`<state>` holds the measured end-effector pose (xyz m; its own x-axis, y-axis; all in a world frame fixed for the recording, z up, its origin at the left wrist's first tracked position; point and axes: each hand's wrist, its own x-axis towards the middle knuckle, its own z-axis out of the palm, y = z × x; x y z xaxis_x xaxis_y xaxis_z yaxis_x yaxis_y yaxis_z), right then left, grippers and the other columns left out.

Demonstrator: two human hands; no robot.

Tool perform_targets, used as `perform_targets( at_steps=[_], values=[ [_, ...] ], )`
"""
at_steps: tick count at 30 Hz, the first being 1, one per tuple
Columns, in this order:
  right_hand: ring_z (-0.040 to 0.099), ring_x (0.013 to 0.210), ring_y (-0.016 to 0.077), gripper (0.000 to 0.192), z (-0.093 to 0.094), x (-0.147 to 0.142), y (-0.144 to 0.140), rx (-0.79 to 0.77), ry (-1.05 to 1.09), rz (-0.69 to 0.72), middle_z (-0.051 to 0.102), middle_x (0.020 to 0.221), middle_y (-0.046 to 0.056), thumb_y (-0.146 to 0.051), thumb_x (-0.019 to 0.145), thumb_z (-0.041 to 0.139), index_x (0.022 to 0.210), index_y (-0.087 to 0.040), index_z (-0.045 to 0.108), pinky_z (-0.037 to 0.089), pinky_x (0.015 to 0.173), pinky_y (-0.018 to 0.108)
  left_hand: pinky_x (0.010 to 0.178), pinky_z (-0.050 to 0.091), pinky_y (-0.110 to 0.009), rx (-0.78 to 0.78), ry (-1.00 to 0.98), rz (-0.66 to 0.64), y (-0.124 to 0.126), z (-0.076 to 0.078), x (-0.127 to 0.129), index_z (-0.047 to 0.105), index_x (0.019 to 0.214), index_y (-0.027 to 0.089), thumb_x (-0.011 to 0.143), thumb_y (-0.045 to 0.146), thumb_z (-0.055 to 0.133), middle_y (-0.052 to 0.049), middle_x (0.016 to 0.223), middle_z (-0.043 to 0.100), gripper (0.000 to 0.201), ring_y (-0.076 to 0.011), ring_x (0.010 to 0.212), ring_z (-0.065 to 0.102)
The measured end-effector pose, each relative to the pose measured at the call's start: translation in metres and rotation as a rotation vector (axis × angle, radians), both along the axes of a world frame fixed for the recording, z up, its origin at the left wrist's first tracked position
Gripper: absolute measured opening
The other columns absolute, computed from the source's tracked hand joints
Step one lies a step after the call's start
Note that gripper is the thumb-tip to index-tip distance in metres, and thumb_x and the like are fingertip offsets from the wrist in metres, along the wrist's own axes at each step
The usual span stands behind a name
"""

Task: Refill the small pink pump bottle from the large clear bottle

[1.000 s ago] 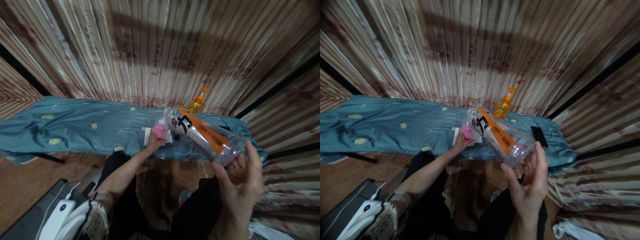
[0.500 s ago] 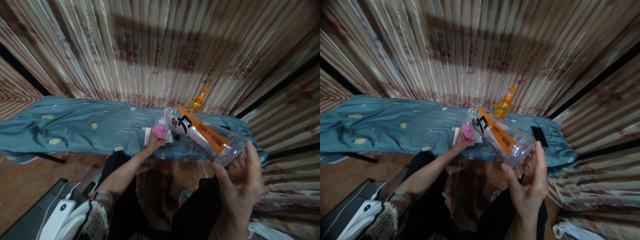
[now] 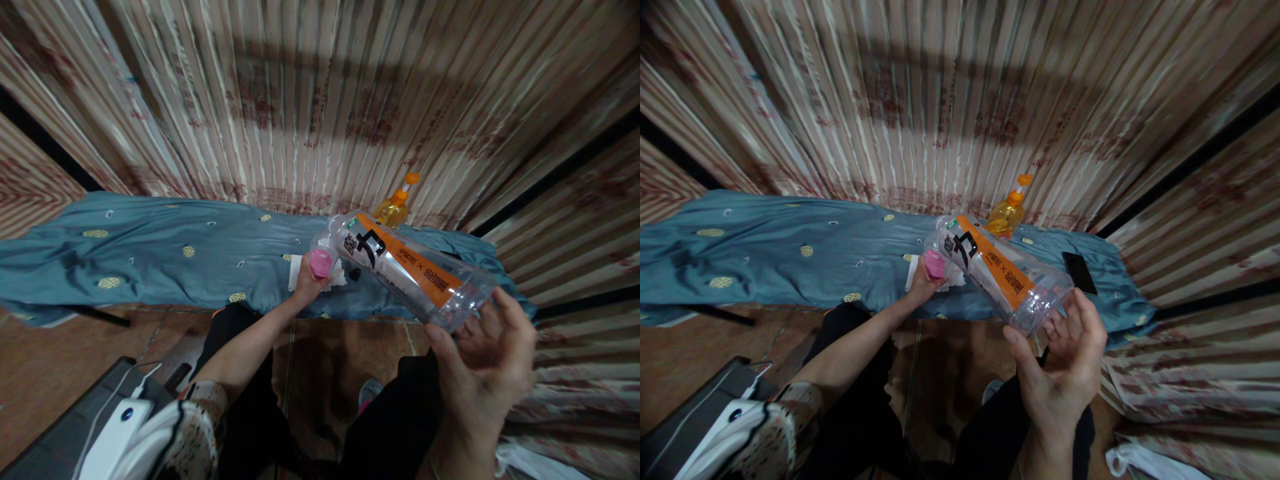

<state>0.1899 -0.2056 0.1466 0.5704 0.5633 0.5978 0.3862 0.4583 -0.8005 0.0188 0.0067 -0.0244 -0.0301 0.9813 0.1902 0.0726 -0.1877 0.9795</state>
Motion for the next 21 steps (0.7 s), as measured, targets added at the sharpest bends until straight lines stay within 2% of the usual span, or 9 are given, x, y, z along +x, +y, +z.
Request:
perform_targets(
  at_steps=[6,15,21],
  values=[
    [0.075,0.109,0.0253,0.076,0.0006,-0.0012,0.0036,0.066,0.047,-0.004,0.075,0.123,0.009,-0.024,0.062,0.104,0.126,-0.022,0.064,0.057,0.104,0.046,0.107,0.054,-0.048,0.017,-0.008,-0.02,0.0011,-0.0036,-0.0005,0.053,0.121,0.024,0.052,0.014,0.092,-0.006,0.12,0.068,0.08,-0.0295,0.114,0.067],
    [0.075,0.109,0.0243,0.074,0.0024,-0.001,0.0038,0.055,0.052,-0.005,0.075,0.124,0.009,-0.02,0.063,0.102,0.126,-0.022,0.064,0.057,0.098,0.041,0.112,0.051,-0.05,0.022,-0.028,-0.017,0.0038,-0.0075,0.0006,0.053,0.122,0.024,0.05,0.017,0.094,-0.007,0.123,0.067,0.084,-0.0312,0.119,0.066],
    [0.074,0.114,0.0275,0.076,0.0015,-0.001,0.0036,0.039,0.044,-0.005,0.074,0.127,0.011,-0.024,0.063,0.103,0.128,-0.023,0.063,0.057,0.103,0.046,0.109,0.052,-0.048,0.025,-0.028,-0.015,0.0041,-0.0087,0.0004,0.052,0.125,0.024,0.05,0.019,0.095,-0.006,0.121,0.067,0.087,-0.0294,0.115,0.066]
  ],
)
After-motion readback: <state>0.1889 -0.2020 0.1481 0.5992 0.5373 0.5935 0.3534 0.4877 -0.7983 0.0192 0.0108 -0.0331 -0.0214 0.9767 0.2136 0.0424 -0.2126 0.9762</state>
